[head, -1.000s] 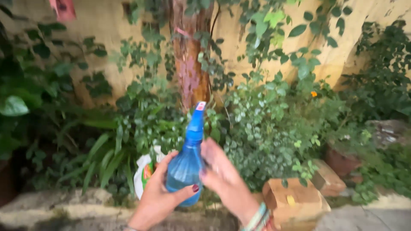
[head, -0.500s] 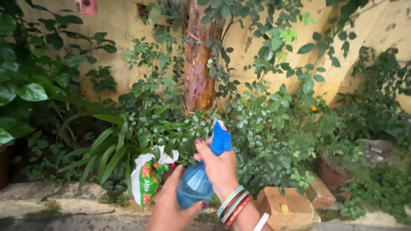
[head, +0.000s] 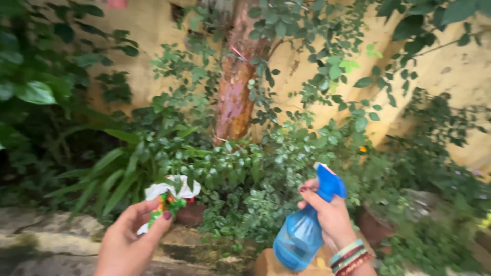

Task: Spray water on the leaves of garden plants using a spray bottle.

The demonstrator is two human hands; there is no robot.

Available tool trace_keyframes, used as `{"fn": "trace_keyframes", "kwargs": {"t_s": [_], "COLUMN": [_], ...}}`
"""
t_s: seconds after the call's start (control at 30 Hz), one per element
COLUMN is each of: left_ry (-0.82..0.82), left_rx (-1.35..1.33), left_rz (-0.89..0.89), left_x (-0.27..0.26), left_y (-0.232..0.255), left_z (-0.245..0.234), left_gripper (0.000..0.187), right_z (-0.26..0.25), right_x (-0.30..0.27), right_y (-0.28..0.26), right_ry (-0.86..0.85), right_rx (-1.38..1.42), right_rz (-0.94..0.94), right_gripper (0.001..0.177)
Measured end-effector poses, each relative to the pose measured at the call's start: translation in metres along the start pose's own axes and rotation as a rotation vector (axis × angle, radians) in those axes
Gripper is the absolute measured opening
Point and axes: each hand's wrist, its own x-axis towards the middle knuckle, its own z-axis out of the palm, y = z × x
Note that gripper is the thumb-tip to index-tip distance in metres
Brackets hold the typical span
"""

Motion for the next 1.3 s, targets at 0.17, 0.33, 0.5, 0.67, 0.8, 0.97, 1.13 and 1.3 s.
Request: {"fn": "trace_keyframes", "kwargs": {"t_s": [0.17, 0.33, 0.5, 0.67, 0.8, 0.97, 1.13, 1.3], "left_ry": [-0.035, -0.063, -0.081, -0.118, -0.158, -0.159, -0.134, -0.105], "left_rx": [0.006, 0.035, -0.001, 0.059, -0.007, 0.017, 0.034, 0.144], "left_rz": [-0.021, -0.085, -0.105, -0.127, -0.089, 0.025, -0.006, -0.008], "left_x": [-0.002, -0.008, -0.021, -0.035, -0.041, -0.041, -0.033, -0.039], "left_y": [-0.019, -0.027, -0.029, -0.030, -0.038, -0.060, -0.068, -0.002], "left_z": [0.015, 0.034, 0.063, 0.087, 0.092, 0.089, 0.092, 0.124], "left_gripper": [0.046, 0.041, 0.039, 0.034, 0.034, 0.034, 0.033, 0.039], "right_z": [-0.060, -0.075, -0.089, -0.122, -0.118, -0.153, -0.150, -0.118], "right_x": [-0.021, -0.045, -0.050, -0.053, -0.058, -0.063, -0.069, -0.081], "right_y": [0.019, 0.006, -0.005, 0.012, 0.018, 0.078, 0.071, 0.051], "right_ry": [0.189, 0.283, 0.341, 0.383, 0.411, 0.499, 0.559, 0.570], "right_rx": [-0.019, 0.026, -0.042, -0.037, -0.032, -0.096, -0.029, -0.037], "right_rz": [-0.187, -0.120, -0.141, -0.122, -0.019, 0.031, -0.008, -0.018], "right_gripper": [0.021, 0.055, 0.035, 0.028, 0.034, 0.019, 0.019, 0.029]}}
